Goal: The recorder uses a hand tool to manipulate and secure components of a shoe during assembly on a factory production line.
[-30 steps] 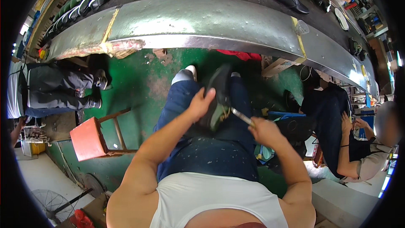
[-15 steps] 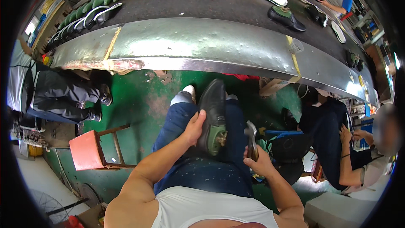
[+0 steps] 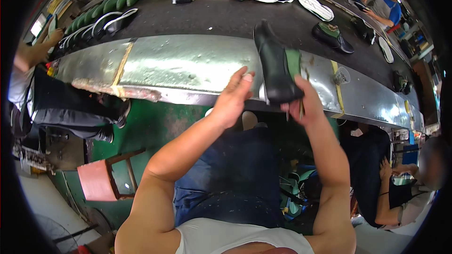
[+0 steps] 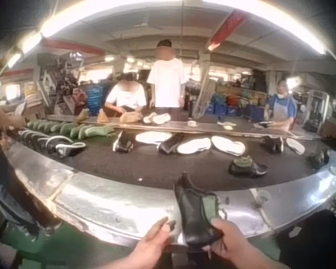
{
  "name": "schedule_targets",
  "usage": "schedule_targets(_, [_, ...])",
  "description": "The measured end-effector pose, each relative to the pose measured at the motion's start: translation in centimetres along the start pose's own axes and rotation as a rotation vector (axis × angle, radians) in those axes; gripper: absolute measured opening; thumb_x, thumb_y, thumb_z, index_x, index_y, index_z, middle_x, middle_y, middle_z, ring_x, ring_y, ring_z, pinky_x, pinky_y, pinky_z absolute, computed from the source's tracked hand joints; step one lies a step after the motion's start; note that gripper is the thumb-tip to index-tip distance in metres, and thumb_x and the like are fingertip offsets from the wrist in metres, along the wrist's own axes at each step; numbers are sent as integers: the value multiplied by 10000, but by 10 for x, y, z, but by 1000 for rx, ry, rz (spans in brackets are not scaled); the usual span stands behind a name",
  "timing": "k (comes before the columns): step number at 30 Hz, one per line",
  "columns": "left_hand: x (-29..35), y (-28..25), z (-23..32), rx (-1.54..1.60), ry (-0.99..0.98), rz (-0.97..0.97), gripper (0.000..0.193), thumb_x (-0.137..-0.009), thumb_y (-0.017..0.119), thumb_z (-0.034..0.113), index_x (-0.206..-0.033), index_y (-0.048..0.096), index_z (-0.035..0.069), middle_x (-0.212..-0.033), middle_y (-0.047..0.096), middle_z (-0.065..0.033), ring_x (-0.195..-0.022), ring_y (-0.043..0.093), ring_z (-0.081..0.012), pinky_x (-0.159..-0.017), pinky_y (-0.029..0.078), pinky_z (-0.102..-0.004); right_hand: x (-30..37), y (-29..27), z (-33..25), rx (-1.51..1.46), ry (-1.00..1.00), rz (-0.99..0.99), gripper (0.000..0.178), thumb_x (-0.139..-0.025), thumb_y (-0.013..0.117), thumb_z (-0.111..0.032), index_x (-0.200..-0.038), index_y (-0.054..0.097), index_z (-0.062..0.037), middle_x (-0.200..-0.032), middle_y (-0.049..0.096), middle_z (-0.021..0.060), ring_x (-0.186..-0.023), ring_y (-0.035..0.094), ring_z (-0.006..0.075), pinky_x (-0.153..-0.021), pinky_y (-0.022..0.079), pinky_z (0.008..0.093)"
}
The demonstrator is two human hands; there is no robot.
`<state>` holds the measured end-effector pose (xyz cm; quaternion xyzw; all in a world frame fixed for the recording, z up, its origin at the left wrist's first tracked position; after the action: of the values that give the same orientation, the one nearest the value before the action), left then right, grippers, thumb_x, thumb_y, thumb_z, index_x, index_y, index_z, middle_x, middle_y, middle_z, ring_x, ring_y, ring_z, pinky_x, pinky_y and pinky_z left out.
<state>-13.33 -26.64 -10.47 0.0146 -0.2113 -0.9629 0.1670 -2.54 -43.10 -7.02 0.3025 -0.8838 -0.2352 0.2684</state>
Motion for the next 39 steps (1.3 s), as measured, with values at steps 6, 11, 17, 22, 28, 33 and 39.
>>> schedule_targets(6, [-29, -58, -1, 165, -153, 19, 455, -1030, 571, 266, -1384, 453, 6, -1300, 599, -180, -1201, 588, -277, -999, 507, -420, -194, -49, -108, 301, -178, 373, 373, -851, 782, -328, -1014, 638, -25, -790, 660, 68, -588, 622, 187, -450, 491, 335])
schedule_targets(11, [-63, -87, 23, 219, -140, 49, 389, -1023, 571, 229, -1327, 488, 1, -1240, 620, -175, -1125, 623, -274, -964, 531, -423, -262, -117, -139, 774, -423, 855, 388, -773, 780, -165, -1011, 618, 95, -934, 628, 155, -675, 621, 221, -488, 521, 371])
schedule_targets(17, [-183, -157, 57, 155, -74, 293, 436, -1026, 547, 257, -1329, 448, -40, -1274, 580, -206, -1164, 587, -315, -995, 513, -445, -249, -158, -129, 1227, -648, 882, 442, -861, 764, -280, -1060, 577, 68, -942, 668, 185, -800, 668, 279, -740, 533, 386])
schedule_targets(22, [-321, -251, 77, -144, 60, 727, 627, -954, 651, 357, -1341, 454, -95, -1237, 597, -236, -1114, 609, -323, -947, 513, -418, -209, -83, -110, 1284, -1031, 683, 469, -947, 683, -244, -1277, 484, 24, -1105, 654, 190, -996, 664, 336, -880, 501, 419])
schedule_targets(28, [-432, -355, 116, -412, 78, 1106, 841, -853, 749, 477, -1360, 471, -134, -1261, 634, -213, -1113, 639, -321, -947, 513, -372, -231, -66, -85, 1670, -978, 363, 445, -909, 693, -140, -1280, 490, 0, -1151, 614, 213, -987, 636, 400, -868, 505, 440])
schedule_targets(33, [-489, -376, 126, -114, -35, 734, 760, -874, 733, 514, -1485, 450, 159, -1457, 506, -124, -1336, 470, -289, -976, 484, -433, -236, -61, -84, 1640, -830, 401, 434, -882, 702, -104, -1260, 509, -11, -1137, 618, 199, -987, 643, 386, -855, 512, 434])
schedule_targets(39, [-515, -375, 115, -77, 76, 1018, 581, -887, 762, 394, -1362, 541, 142, -1324, 604, -66, -1177, 589, -289, -958, 476, -502, -240, -63, -79, 1594, -646, 437, 447, -891, 697, -120, -1274, 497, -9, -1093, 625, 211, -961, 642, 391, -839, 508, 444])
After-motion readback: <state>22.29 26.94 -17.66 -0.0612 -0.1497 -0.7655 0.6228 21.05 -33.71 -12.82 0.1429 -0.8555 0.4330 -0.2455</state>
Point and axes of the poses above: each hand's wrist, its own x-axis away from the middle knuckle, its own y-axis out of the palm, z = x × y, the point moved 3 cm from there along -x, towards the middle knuckle
